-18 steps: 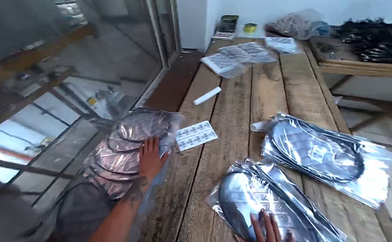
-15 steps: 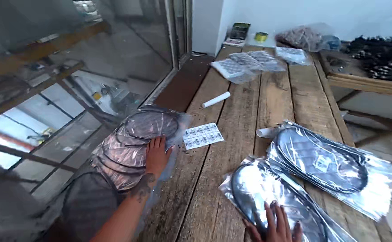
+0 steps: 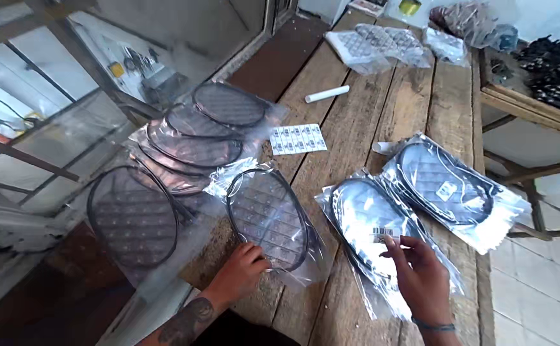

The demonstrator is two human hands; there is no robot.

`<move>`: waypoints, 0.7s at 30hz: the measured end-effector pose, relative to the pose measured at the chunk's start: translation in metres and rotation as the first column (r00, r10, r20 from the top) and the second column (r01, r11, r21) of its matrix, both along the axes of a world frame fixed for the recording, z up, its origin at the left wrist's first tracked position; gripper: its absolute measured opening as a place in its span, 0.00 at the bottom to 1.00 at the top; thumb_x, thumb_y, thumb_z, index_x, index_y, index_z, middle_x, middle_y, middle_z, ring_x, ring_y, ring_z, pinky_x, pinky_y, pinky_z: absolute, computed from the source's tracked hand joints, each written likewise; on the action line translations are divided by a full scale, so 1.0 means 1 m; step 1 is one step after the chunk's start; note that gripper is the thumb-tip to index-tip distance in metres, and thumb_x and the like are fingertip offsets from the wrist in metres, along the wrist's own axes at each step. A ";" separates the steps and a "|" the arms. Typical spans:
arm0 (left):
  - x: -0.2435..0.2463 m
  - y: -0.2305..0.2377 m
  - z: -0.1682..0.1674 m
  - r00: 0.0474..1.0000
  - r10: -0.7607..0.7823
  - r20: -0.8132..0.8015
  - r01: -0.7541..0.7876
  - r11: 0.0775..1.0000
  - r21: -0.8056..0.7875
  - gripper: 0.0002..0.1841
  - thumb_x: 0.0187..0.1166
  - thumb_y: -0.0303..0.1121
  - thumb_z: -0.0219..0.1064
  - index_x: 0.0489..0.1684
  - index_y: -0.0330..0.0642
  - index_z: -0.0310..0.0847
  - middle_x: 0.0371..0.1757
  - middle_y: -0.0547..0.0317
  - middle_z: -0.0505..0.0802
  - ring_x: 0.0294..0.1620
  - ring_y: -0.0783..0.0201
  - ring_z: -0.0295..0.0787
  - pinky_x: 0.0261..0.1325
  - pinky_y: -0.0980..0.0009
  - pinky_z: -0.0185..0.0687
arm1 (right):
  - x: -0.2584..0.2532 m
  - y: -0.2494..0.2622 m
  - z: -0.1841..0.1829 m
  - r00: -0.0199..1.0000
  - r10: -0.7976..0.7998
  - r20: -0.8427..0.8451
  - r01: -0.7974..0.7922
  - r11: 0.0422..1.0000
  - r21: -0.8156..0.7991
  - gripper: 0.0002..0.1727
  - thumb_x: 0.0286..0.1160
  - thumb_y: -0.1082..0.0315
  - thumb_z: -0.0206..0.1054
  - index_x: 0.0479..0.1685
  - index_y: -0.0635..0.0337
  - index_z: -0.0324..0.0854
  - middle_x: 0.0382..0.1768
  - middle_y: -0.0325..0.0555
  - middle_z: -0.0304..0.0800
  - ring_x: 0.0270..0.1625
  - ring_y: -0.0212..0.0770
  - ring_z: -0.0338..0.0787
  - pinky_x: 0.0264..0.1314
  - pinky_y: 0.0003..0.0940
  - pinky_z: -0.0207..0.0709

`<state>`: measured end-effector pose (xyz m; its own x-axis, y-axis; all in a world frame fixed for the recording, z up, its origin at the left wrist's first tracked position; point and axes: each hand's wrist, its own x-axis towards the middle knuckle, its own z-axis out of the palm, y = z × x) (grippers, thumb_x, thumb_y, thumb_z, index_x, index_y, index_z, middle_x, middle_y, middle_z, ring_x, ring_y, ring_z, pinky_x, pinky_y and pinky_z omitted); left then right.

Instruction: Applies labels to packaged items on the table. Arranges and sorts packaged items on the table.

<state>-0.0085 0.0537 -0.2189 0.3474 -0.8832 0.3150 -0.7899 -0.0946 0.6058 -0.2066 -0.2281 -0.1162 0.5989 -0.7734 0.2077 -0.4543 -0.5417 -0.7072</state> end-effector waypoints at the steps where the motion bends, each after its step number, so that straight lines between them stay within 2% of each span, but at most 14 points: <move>1: -0.002 0.003 0.005 0.986 0.009 -0.164 0.000 0.998 0.058 0.12 0.83 0.43 0.66 0.44 0.49 0.94 0.46 0.54 0.93 0.57 0.51 0.88 0.67 0.52 0.82 | -0.004 -0.003 0.008 1.000 0.011 -0.002 -0.011 1.000 0.009 0.19 0.79 0.61 0.66 0.51 0.74 0.81 0.36 0.49 0.91 0.31 0.32 0.90 0.39 0.30 0.87; 3: -0.008 0.003 0.025 0.901 0.022 -0.432 0.049 0.987 0.152 0.26 0.70 0.61 0.73 0.53 0.51 0.94 0.54 0.54 0.93 0.66 0.51 0.84 0.73 0.49 0.76 | -0.019 -0.010 0.025 0.997 0.009 0.083 -0.009 1.000 0.003 0.19 0.79 0.62 0.67 0.53 0.73 0.80 0.38 0.45 0.91 0.32 0.30 0.90 0.38 0.30 0.88; 5: -0.019 -0.003 0.038 0.874 -0.055 -0.483 0.201 0.946 0.255 0.32 0.59 0.56 0.83 0.62 0.51 0.87 0.67 0.50 0.87 0.76 0.46 0.76 0.82 0.41 0.64 | -0.033 -0.015 0.047 0.957 -0.052 0.285 0.074 0.995 -0.067 0.16 0.84 0.65 0.63 0.57 0.71 0.75 0.41 0.35 0.87 0.34 0.25 0.89 0.40 0.28 0.89; 6: -0.026 -0.008 0.036 0.891 -0.096 -0.445 0.258 0.912 0.319 0.33 0.60 0.49 0.85 0.66 0.49 0.84 0.71 0.46 0.84 0.79 0.41 0.73 0.85 0.37 0.58 | -0.034 -0.014 0.056 0.919 -0.106 0.380 0.161 0.980 -0.114 0.12 0.88 0.66 0.59 0.56 0.67 0.72 0.37 0.28 0.85 0.32 0.21 0.87 0.37 0.25 0.87; 7: -0.036 -0.011 0.030 0.922 -0.109 -0.372 0.243 0.910 0.335 0.28 0.64 0.43 0.84 0.65 0.46 0.84 0.70 0.42 0.85 0.77 0.38 0.75 0.82 0.35 0.60 | -0.033 -0.008 0.060 0.900 -0.141 0.412 0.212 0.968 -0.131 0.09 0.90 0.65 0.55 0.55 0.62 0.68 0.33 0.22 0.81 0.29 0.18 0.84 0.34 0.21 0.84; 8: -0.044 -0.012 0.023 0.955 -0.086 -0.283 0.173 0.939 0.296 0.20 0.70 0.40 0.79 0.59 0.44 0.87 0.64 0.43 0.88 0.71 0.38 0.81 0.77 0.35 0.68 | -0.032 0.005 0.059 0.924 -0.121 0.362 0.175 0.977 -0.122 0.09 0.91 0.65 0.53 0.55 0.63 0.69 0.32 0.23 0.81 0.29 0.18 0.83 0.35 0.22 0.83; 10: -0.053 -0.014 0.010 0.980 0.057 -0.191 -0.028 0.988 0.152 0.07 0.78 0.35 0.71 0.43 0.45 0.92 0.51 0.50 0.93 0.61 0.45 0.88 0.70 0.41 0.78 | -0.031 0.044 0.037 0.994 0.062 0.095 -0.068 0.996 0.054 0.15 0.87 0.66 0.58 0.53 0.73 0.77 0.33 0.40 0.87 0.31 0.29 0.88 0.38 0.31 0.87; 12: -0.058 -0.015 0.008 0.923 0.225 -0.311 -0.210 0.974 0.083 0.07 0.75 0.40 0.74 0.36 0.50 0.95 0.45 0.59 0.94 0.57 0.51 0.88 0.66 0.43 0.78 | -0.031 0.081 -0.001 0.935 0.332 -0.128 -0.254 0.874 0.415 0.16 0.82 0.62 0.65 0.51 0.70 0.85 0.35 0.45 0.93 0.34 0.36 0.93 0.41 0.37 0.91; 14: -0.060 -0.019 0.018 0.799 0.331 -0.502 -0.310 0.942 0.127 0.06 0.67 0.44 0.81 0.33 0.55 0.97 0.40 0.66 0.94 0.55 0.57 0.85 0.64 0.47 0.74 | -0.031 0.105 -0.038 0.894 0.413 -0.173 -0.202 0.717 0.668 0.16 0.81 0.59 0.68 0.49 0.66 0.86 0.35 0.45 0.94 0.34 0.38 0.95 0.43 0.40 0.92; 15: -0.062 -0.021 0.026 0.729 0.351 -0.588 -0.303 0.935 0.184 0.06 0.65 0.44 0.83 0.33 0.57 0.98 0.39 0.68 0.93 0.55 0.60 0.85 0.64 0.51 0.74 | -0.029 0.115 -0.049 0.924 0.335 -0.187 -0.117 0.709 0.695 0.15 0.80 0.60 0.68 0.48 0.66 0.86 0.33 0.45 0.94 0.33 0.38 0.95 0.43 0.41 0.92; 16: -0.063 -0.021 0.034 0.661 0.354 -0.661 -0.270 0.935 0.231 0.07 0.63 0.44 0.84 0.33 0.57 0.98 0.38 0.69 0.93 0.55 0.63 0.84 0.63 0.56 0.76 | -0.025 0.124 -0.057 0.961 0.196 -0.196 -0.021 0.758 0.652 0.14 0.79 0.63 0.68 0.47 0.68 0.87 0.32 0.47 0.94 0.33 0.39 0.94 0.42 0.42 0.91; 18: -0.066 -0.023 0.049 0.530 0.338 -0.778 -0.182 0.941 0.286 0.07 0.64 0.41 0.83 0.33 0.53 0.98 0.38 0.68 0.92 0.54 0.68 0.84 0.63 0.64 0.76 | -0.012 0.136 -0.074 0.989 -0.047 -0.139 0.106 0.884 0.455 0.14 0.76 0.65 0.69 0.47 0.70 0.88 0.33 0.50 0.94 0.35 0.42 0.93 0.43 0.46 0.87; 19: -0.069 -0.024 0.054 0.467 0.329 -0.821 -0.151 0.944 0.292 0.06 0.64 0.39 0.83 0.33 0.51 0.98 0.38 0.69 0.92 0.53 0.71 0.84 0.62 0.68 0.76 | -0.005 0.142 -0.079 0.992 -0.052 -0.115 0.093 0.913 0.396 0.15 0.75 0.66 0.70 0.49 0.72 0.87 0.36 0.54 0.94 0.39 0.46 0.94 0.47 0.50 0.86; 21: -0.079 -0.025 0.054 0.401 0.290 -0.869 -0.118 0.957 0.265 0.06 0.62 0.37 0.84 0.32 0.49 0.97 0.37 0.69 0.91 0.51 0.74 0.84 0.61 0.72 0.77 | 0.012 0.151 -0.078 0.963 0.156 -0.217 -0.064 0.923 0.380 0.21 0.75 0.66 0.69 0.63 0.72 0.83 0.45 0.61 0.94 0.48 0.54 0.95 0.57 0.55 0.86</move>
